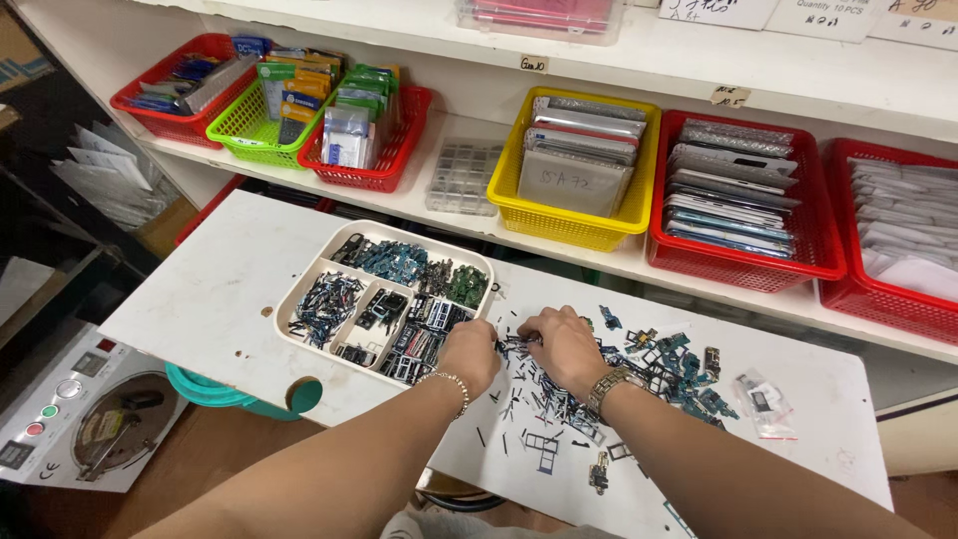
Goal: The person sorts small electronic components, primarily circuit boards and connectors, from a pile on a white table into compartments of a white tray. The person repeatedly picks up components, separates them, and places them into the tray.
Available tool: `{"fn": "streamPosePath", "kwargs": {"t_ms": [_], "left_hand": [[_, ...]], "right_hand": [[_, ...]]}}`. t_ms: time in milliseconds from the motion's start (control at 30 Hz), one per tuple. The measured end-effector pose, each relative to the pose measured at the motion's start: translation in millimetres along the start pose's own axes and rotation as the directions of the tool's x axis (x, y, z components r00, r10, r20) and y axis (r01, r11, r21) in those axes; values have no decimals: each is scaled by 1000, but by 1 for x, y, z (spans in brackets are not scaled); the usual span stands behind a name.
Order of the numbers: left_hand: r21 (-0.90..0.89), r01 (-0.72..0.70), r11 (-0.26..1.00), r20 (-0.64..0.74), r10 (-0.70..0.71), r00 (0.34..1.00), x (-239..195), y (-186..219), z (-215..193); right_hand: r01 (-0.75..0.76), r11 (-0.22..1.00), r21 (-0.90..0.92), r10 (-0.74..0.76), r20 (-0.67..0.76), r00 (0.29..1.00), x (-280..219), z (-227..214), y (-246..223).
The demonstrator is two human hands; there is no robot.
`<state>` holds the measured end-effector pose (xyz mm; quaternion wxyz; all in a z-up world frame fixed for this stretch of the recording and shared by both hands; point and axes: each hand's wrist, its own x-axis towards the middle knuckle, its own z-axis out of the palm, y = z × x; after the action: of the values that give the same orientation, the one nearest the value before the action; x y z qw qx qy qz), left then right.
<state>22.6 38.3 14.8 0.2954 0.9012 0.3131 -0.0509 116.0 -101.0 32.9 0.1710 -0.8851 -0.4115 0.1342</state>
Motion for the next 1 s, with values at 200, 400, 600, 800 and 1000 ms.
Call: {"fn": "streamPosePath", "kwargs": {"t_ms": [200,400,600,800,1000], "left_hand": [[5,-62,998,-56,62,996,-3,-3,16],[-6,-129,992,-84,128,988,1,-14,25],[-129,-151,980,-189,125,974,3,-21,29],[-697,178,695,135,-116,984,11,-16,33],[-860,222,459,237,-24,971,19,-14,31]], "right_hand": [[51,998,25,-50,-47,998,-6,-5,-6],[121,992,-39,-124,-60,991,-4,2,-10],[84,996,28,-82,-71,994,-6,9,0],[-254,840,480,210,145,967,-2,14,13],[-189,711,678,139,129,982,-5,10,20]]}}
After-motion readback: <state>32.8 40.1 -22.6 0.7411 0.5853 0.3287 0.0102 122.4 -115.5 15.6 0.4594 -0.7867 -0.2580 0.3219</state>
